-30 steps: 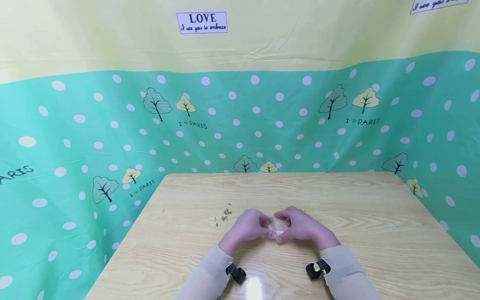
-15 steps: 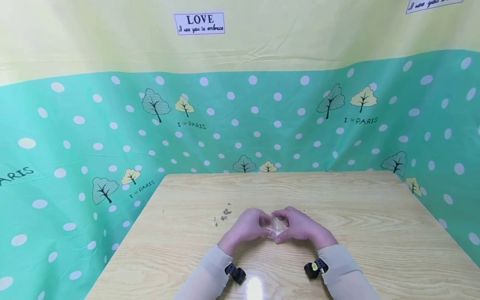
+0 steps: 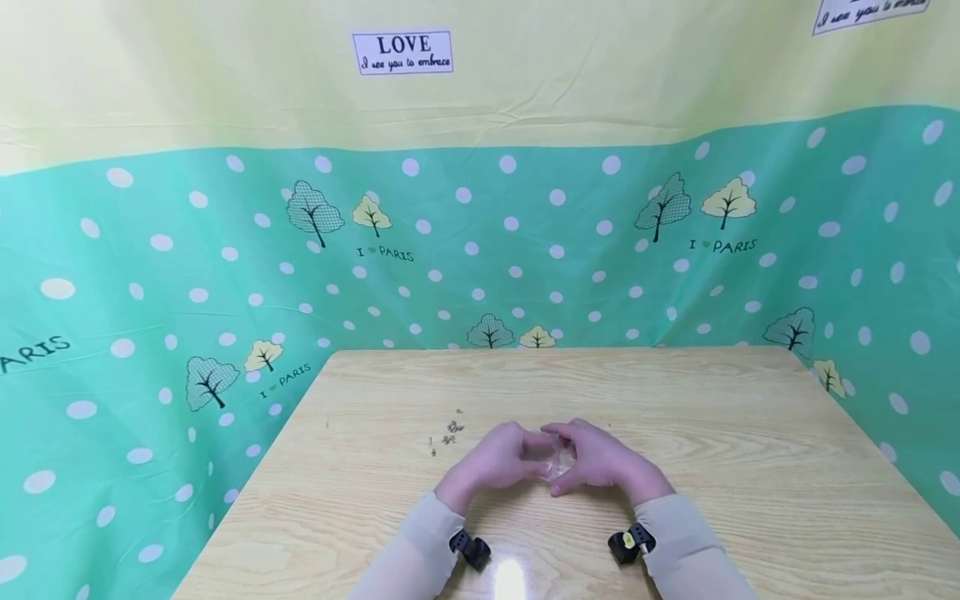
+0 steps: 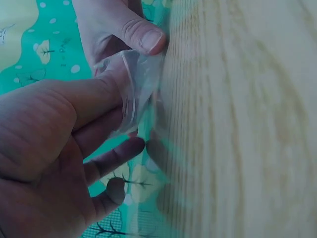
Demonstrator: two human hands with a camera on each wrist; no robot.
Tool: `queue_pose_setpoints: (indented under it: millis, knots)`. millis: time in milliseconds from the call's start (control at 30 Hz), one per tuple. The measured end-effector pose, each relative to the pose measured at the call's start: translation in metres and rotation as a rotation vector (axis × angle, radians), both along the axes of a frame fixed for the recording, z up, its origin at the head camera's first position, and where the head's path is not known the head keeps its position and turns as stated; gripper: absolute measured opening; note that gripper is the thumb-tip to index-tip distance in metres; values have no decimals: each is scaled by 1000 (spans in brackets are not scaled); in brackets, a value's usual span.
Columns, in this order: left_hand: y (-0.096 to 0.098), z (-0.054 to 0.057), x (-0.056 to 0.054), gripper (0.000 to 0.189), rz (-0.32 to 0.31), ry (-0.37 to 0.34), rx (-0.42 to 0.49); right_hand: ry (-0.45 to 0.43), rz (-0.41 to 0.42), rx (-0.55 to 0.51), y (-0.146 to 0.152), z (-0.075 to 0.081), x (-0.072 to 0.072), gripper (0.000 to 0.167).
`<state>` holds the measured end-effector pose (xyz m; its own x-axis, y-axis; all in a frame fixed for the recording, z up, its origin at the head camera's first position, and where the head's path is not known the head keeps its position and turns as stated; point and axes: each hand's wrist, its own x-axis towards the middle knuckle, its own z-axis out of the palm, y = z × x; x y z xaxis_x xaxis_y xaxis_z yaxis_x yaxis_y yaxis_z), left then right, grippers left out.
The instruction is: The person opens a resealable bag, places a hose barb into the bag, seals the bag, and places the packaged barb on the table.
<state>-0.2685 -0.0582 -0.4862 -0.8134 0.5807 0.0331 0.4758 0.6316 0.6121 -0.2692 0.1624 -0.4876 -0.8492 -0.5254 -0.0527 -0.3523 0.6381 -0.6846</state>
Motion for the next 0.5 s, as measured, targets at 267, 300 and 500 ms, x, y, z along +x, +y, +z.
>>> queue_pose_setpoints:
  millis: [267,300,500]
  knots:
    - [3,-1,2,43,-5,2,20,12,-12,5,-1,0,2,91]
    - [3,-1,2,40,1,-2,26,8,-15,3,-1,0,2,91]
    - [2,0,-2,22,64,19,43,15,-12,11,-3,2,1,90]
